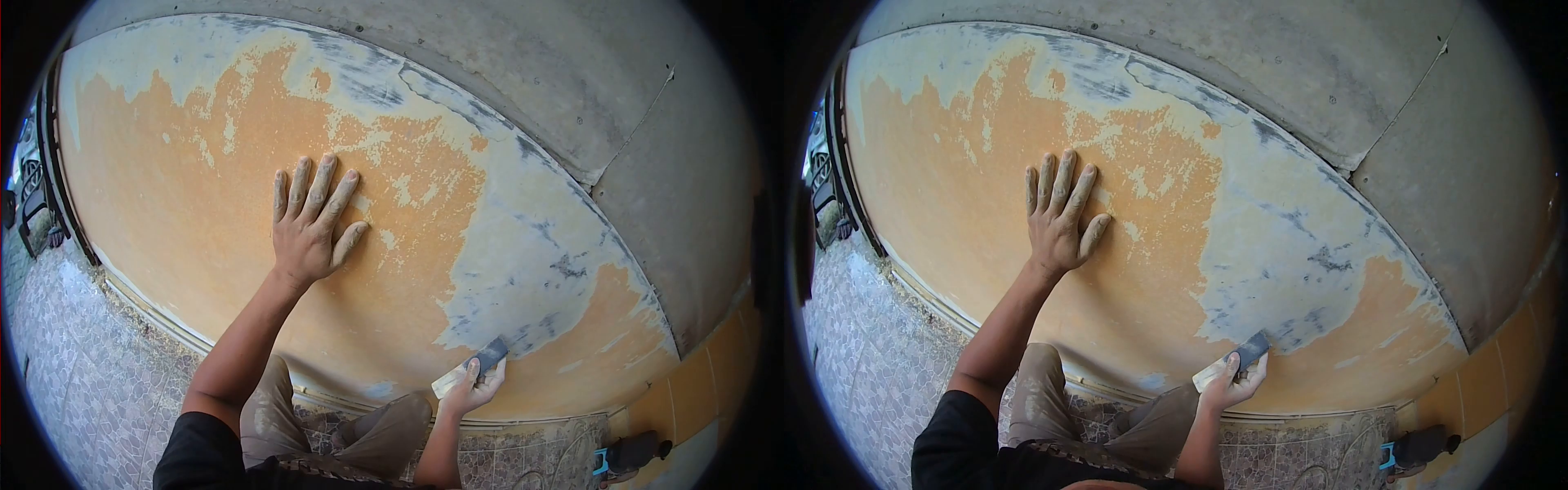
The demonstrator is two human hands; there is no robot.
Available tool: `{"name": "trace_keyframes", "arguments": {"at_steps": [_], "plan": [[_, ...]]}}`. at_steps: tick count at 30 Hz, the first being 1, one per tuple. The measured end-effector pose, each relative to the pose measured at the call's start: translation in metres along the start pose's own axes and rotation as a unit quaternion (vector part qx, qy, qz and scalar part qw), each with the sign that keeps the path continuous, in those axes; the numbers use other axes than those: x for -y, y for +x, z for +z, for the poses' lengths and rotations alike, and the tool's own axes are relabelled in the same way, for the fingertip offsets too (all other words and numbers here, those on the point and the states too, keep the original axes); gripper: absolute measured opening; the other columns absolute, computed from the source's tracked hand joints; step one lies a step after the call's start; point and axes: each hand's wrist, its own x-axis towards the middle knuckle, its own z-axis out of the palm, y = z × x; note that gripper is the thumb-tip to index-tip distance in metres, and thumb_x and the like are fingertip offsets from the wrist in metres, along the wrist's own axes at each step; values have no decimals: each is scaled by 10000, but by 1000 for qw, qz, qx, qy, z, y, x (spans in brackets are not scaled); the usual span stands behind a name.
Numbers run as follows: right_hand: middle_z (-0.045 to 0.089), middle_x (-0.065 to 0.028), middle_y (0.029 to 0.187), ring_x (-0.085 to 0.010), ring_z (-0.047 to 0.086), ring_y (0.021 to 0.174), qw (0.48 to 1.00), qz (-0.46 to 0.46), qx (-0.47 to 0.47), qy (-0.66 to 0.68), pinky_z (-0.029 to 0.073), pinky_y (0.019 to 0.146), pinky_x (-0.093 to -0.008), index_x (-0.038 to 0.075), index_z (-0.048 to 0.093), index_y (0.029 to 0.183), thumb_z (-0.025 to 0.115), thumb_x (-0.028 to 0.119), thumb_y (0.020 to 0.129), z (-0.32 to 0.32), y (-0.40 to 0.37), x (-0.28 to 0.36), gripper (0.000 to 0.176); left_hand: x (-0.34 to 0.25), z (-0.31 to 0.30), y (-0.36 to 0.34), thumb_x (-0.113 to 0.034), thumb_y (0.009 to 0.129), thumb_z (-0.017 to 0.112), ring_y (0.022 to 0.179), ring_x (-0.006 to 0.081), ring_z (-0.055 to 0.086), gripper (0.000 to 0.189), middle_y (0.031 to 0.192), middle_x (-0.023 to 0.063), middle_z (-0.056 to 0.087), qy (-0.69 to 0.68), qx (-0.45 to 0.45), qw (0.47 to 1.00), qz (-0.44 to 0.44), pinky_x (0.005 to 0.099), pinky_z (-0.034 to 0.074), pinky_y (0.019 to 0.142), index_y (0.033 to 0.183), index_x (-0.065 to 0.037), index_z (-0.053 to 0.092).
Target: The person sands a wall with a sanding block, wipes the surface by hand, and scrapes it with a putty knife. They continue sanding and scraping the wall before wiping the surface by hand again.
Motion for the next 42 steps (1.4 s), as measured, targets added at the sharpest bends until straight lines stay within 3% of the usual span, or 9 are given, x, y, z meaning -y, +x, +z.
{"name": "trace_keyframes", "arguments": {"at_steps": [7, 9, 18, 31, 42], "plan": [[624, -182, 1211, -217, 623, 1022, 1000, -11, -15, 6, 526, 891, -342, -75, 403, 1473, 630, -6, 975, -9, 4, 2, 552, 1, -13, 78, -433, 1015, 555, 1585, 350, 163, 670, 1700, 120, 263, -20, -62, 996, -62, 542, 34, 1272, 1604, -162, 389], [619, -181, 1233, -216, 624, 1025, 999, 33, -22, -1, 522, 900, -339, -58, 402, 1481, 620, -18, 975, -7, 2, 9, 553, -9, -13, 92, -445, 1017, 551, 1584, 354, 162, 672, 1701, 129, 255, -38, -90, 992, -76, 548, 27, 1269, 1607, -169, 386], [625, -176, 1221, -196, 631, 993, 1000, 12, -6, -1, 524, 865, -300, -31, 402, 1494, 607, -49, 967, 12, 0, -1, 566, -30, -11, 78, -463, 1003, 565, 1576, 341, 204, 687, 1681, 130, 306, -37, -33, 998, -24, 525, 46, 1278, 1591, -145, 410], [603, -186, 1281, -216, 632, 1069, 1000, 20, 6, 11, 530, 918, -326, -59, 401, 1489, 613, -39, 974, 15, -2, 6, 557, -32, -13, 56, -446, 991, 602, 1573, 325, 218, 691, 1674, 109, 325, -71, 15, 997, 1, 524, 72, 1282, 1585, -147, 416], [620, -162, 1197, -200, 606, 1031, 999, 26, 18, 10, 501, 928, -333, -46, 407, 1487, 615, -47, 969, 22, -11, 11, 558, -40, -27, 80, -453, 968, 637, 1568, 300, 240, 730, 1675, 70, 330, -89, 20, 996, 7, 521, 84, 1285, 1592, -159, 400]]}}
